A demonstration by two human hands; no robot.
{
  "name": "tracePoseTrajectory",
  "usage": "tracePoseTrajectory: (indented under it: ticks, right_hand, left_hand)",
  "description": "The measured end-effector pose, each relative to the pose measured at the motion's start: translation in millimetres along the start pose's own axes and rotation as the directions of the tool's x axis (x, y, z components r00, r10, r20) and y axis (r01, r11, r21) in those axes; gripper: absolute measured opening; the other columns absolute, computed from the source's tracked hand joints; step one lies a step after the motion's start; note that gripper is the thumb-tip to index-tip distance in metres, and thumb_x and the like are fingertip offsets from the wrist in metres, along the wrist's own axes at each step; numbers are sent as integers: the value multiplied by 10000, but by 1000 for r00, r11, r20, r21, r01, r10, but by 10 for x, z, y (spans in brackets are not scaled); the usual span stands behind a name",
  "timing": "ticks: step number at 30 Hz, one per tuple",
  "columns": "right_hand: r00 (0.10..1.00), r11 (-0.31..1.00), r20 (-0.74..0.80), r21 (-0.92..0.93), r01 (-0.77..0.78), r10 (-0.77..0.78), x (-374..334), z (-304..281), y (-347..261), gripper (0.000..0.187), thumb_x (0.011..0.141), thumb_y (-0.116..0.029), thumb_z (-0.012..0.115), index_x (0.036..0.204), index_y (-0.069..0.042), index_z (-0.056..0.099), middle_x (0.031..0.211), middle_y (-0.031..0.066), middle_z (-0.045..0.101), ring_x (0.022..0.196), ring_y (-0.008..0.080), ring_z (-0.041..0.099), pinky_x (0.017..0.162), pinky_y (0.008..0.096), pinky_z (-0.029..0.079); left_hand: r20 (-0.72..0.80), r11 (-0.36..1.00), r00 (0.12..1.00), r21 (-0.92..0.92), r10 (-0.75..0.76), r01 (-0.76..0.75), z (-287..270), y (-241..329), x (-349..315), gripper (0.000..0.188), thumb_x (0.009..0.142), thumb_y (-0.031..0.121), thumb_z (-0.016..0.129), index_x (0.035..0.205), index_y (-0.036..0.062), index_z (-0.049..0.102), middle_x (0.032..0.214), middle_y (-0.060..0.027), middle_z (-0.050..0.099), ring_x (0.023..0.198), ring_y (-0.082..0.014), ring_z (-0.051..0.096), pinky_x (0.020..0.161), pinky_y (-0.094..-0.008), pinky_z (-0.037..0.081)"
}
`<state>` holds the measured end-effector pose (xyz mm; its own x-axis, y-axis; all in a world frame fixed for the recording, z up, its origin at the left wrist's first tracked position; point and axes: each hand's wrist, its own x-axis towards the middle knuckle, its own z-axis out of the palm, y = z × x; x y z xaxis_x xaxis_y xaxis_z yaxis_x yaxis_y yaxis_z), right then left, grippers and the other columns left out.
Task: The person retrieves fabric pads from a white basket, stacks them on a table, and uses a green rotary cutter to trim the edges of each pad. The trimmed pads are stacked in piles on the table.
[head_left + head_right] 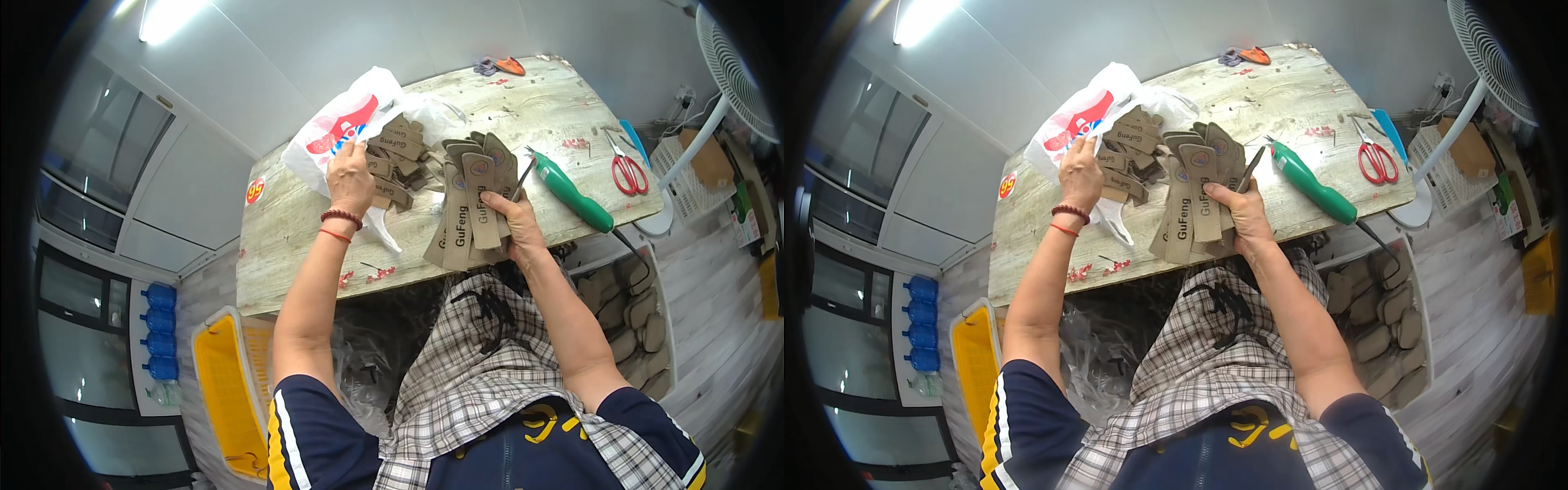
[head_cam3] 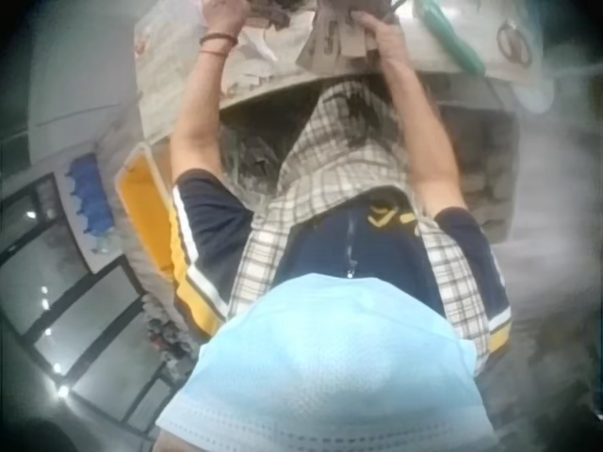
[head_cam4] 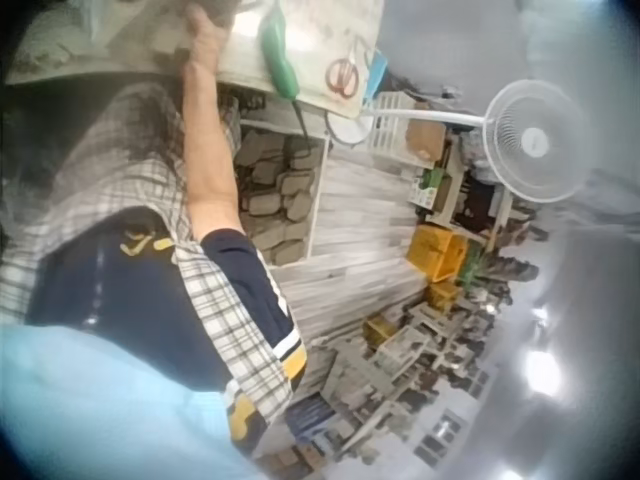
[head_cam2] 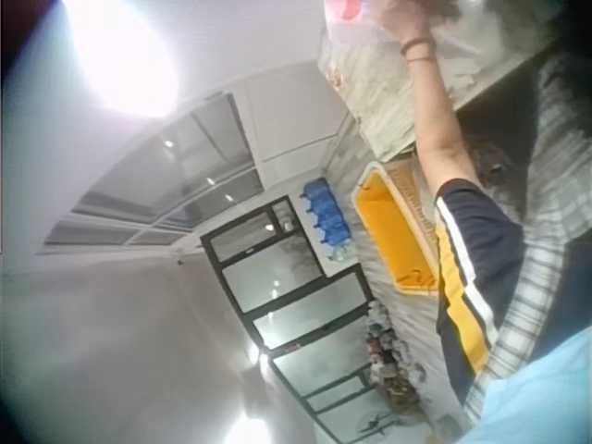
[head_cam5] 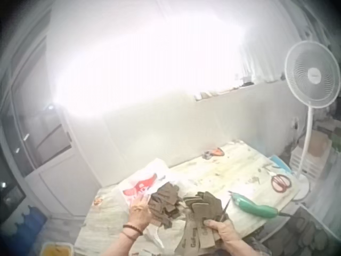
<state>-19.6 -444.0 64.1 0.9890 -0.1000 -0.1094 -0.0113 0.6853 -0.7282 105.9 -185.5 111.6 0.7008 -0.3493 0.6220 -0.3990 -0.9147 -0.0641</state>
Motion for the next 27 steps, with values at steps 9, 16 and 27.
tracePoseTrajectory:
  ticks: [9, 16, 27]
  right_hand:
    - [975, 996, 222, 92, 4, -25, 352, 712, -123, 568, 771, -135, 739, 1249, 1, 466, 1104, 115, 607, 970, 202, 630, 839, 343, 538]
    - [819, 995, 573, 54, -83, 37, 1177, 1236, 173, 740, 744, -151, 725, 1369, -21, 351, 1227, 136, 538, 1079, 226, 571, 923, 363, 496]
    - [814, 874, 573, -439, 211, 91, 1895, 1389, 935, 982, 644, -134, 785, 1469, -37, 261, 1309, 134, 499, 1194, 240, 487, 1054, 334, 367]
  left_hand:
    - [82, 863, 981, -467, -175, 193, -336, -284, 264, 529, 737, -105, 475, 1250, -2, 557, 1268, -173, 548, 1207, -322, 511, 1032, -361, 403]
    - [223, 567, 932, -745, -286, 352, -405, -627, 392, 673, 683, -145, 450, 1339, -3, 499, 1335, -105, 508, 1286, -211, 451, 1088, -309, 345]
    - [104, 515, 920, -802, -379, 303, -289, -1091, 293, 654, 736, -142, 354, 1366, -15, 478, 1326, -89, 535, 1217, -162, 505, 1053, -272, 375]
